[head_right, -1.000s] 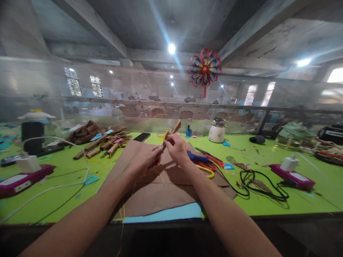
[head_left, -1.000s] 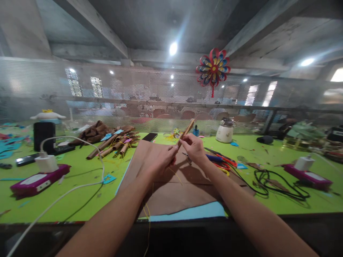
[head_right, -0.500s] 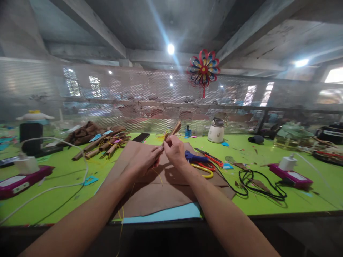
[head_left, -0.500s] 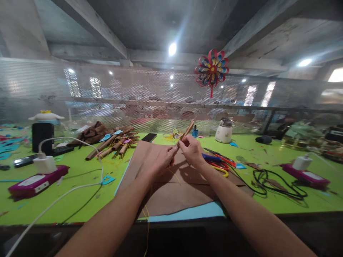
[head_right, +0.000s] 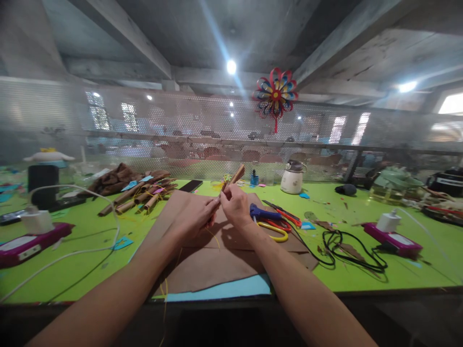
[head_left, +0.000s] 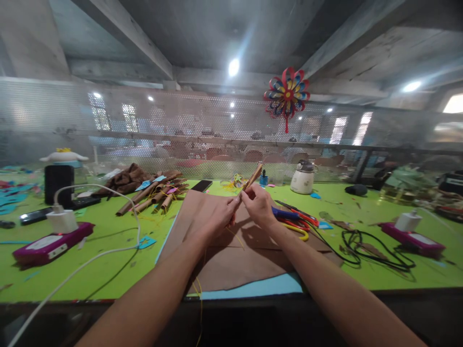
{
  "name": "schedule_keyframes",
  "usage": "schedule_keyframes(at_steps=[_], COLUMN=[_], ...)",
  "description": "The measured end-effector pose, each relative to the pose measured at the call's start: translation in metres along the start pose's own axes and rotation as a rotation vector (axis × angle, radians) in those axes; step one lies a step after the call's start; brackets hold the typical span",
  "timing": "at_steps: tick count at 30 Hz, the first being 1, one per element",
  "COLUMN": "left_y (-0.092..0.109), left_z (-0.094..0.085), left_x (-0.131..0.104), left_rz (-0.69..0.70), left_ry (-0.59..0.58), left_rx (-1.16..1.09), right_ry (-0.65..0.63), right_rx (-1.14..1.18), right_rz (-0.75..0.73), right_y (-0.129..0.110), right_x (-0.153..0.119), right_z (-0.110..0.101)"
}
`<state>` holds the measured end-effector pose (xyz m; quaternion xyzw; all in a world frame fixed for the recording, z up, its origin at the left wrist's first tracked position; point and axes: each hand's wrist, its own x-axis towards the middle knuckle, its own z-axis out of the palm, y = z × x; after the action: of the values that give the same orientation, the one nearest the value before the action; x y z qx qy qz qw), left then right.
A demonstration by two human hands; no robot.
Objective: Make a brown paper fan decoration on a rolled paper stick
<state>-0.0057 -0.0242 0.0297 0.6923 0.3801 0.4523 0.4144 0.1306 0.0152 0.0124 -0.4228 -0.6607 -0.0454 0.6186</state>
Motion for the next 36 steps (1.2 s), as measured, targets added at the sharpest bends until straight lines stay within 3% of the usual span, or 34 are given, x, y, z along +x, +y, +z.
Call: schedule_keyframes(at_steps=[8, 19, 28, 36], left_y=[-0.004, 0.008, -0.014, -0.015], left_z=[-0.001, -0.001, 0.000, -0.002], left_x=[0.004, -0.002, 0.012, 0.012], left_rz=[0.010, -0.035, -0.199, -0.237], left_ry=[0.031, 0.005, -0.028, -0.007], left_rx=[0.056, 0.119, -0.029, -0.214], right_ry=[0.026, -0.001, -0.014, -0.016], right_rx=[-0.057, 0.035, 0.127, 0.160], right_rz=[0.005, 0.078, 0.160, 0.163], right_y=[0.003, -0.003, -0.010, -0.004], right_x=[-0.002, 0.000, 0.002, 0.002], right_z=[0.003, -0.002, -0.006, -0.005])
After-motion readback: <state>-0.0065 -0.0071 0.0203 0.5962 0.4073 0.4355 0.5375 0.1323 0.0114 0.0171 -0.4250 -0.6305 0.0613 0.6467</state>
